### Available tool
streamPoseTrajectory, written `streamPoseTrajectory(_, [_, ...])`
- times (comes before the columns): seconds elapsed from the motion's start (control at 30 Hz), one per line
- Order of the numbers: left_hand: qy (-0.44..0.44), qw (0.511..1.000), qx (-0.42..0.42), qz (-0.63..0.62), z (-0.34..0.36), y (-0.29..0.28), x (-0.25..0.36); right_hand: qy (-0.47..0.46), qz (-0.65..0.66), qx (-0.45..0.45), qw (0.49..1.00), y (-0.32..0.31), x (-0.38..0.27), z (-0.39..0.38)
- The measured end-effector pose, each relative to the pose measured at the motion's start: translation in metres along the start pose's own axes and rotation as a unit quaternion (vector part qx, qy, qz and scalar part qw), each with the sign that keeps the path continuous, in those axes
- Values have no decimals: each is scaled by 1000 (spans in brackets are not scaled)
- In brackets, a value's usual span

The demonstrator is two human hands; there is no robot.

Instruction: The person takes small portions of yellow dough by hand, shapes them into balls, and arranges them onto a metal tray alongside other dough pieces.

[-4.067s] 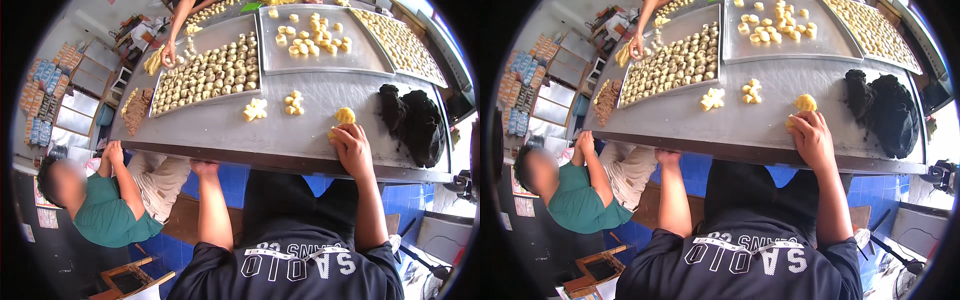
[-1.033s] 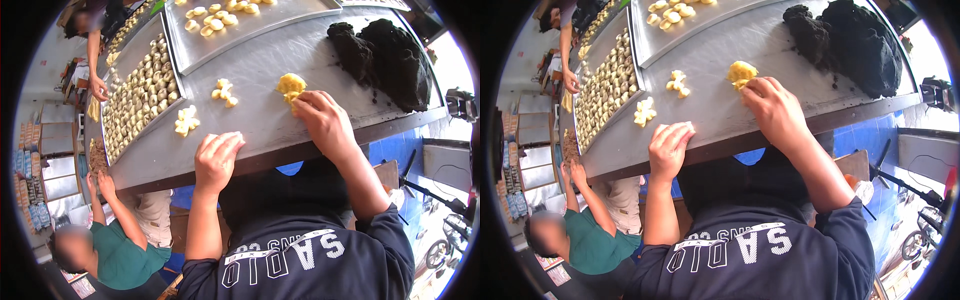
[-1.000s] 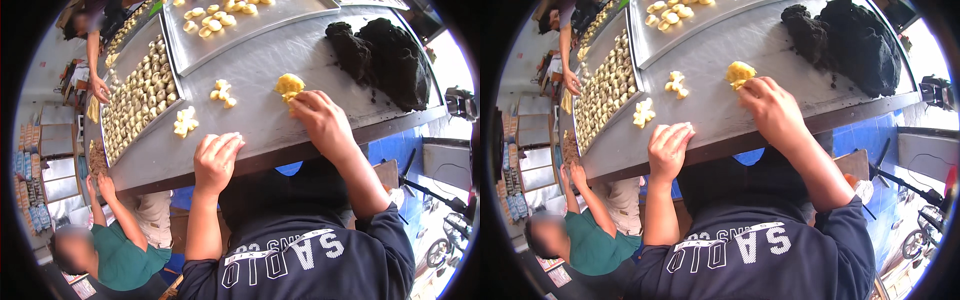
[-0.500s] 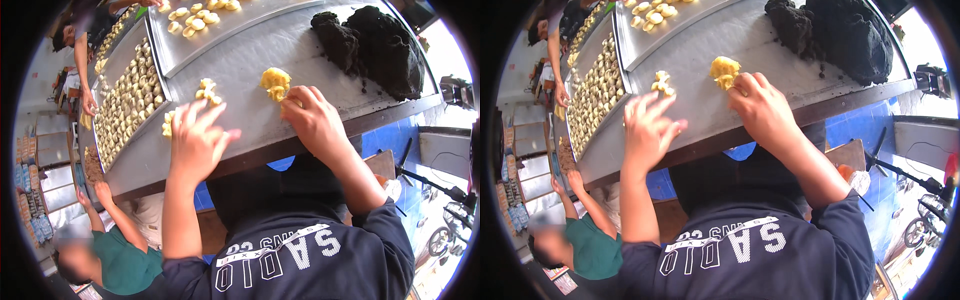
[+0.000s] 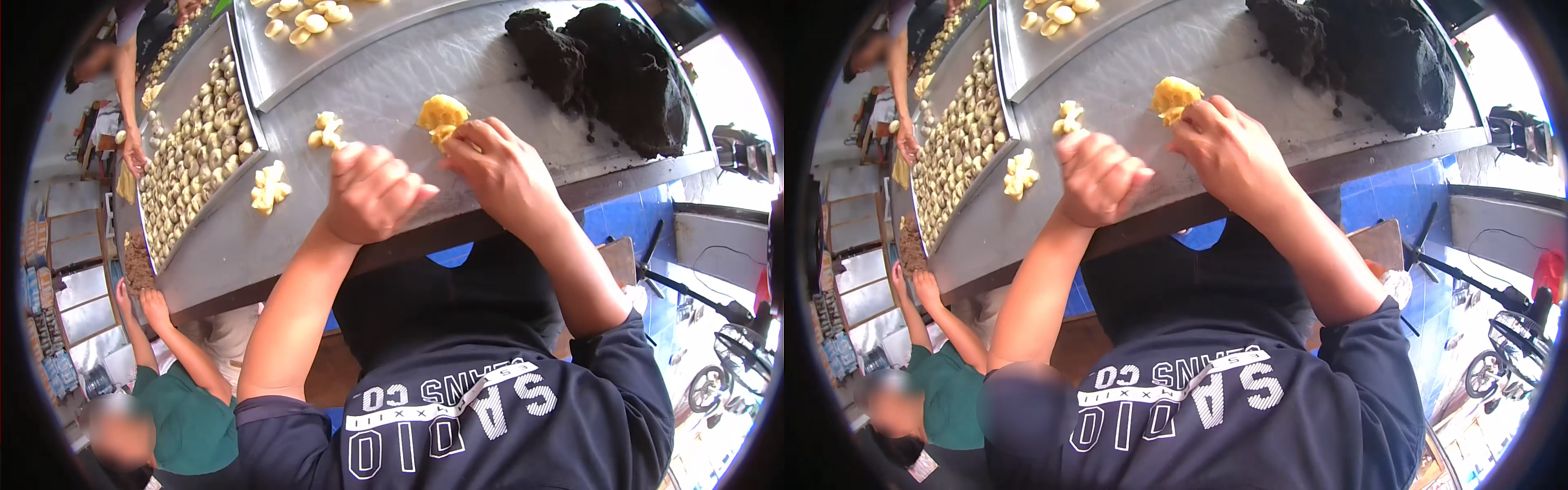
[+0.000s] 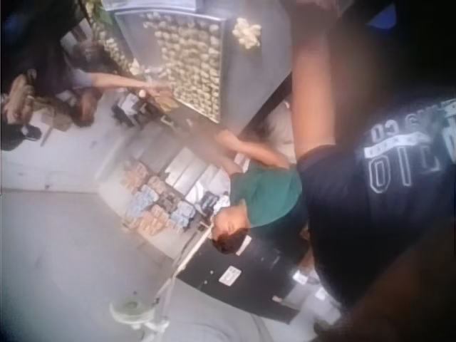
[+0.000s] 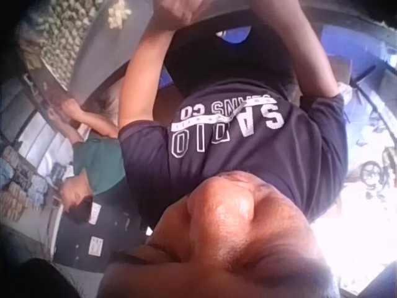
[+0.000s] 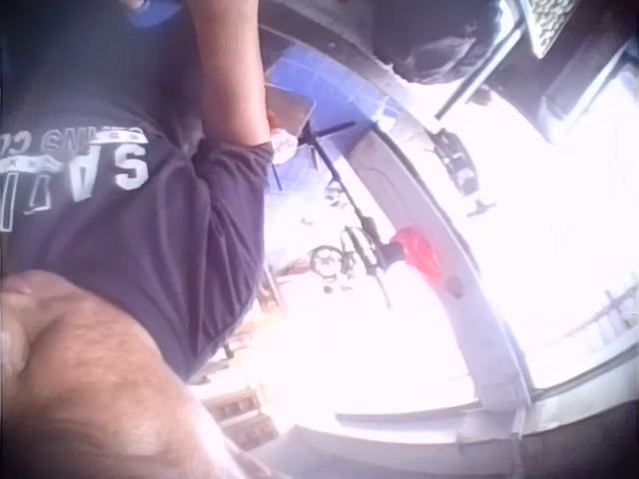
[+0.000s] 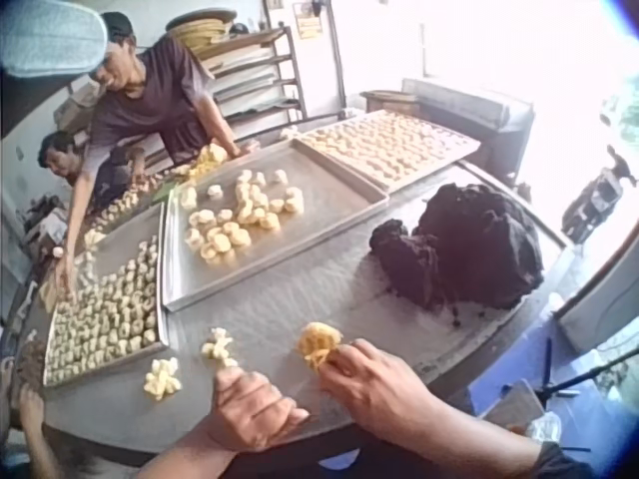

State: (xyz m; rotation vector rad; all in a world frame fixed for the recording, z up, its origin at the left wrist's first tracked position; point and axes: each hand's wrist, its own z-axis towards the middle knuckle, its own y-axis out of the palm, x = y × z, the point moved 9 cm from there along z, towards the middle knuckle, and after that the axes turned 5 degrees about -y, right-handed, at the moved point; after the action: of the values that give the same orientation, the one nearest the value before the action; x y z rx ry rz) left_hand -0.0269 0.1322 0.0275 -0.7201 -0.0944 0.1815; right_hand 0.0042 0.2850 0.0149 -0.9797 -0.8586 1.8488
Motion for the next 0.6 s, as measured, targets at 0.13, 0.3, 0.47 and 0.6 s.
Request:
streamPoseTrajectory(0.13, [-494, 812, 153, -269, -32, 0, -109, 3, 11, -62, 998, 12, -4, 13])
streamPoseTrajectory(0.3, [-330, 915, -151, 176, -60, -71, -48, 72, 55, 21, 996, -30, 16, -19])
streamPoseTrajectory(0.47, [-407, 891, -141, 142, -90, -62, -20, 25, 159, -48, 986, -11, -21, -18])
streamPoseTrajectory(0.6, [-459, 886, -59, -38, -90, -58, -25, -12, 84, -17, 996, -13, -32, -12])
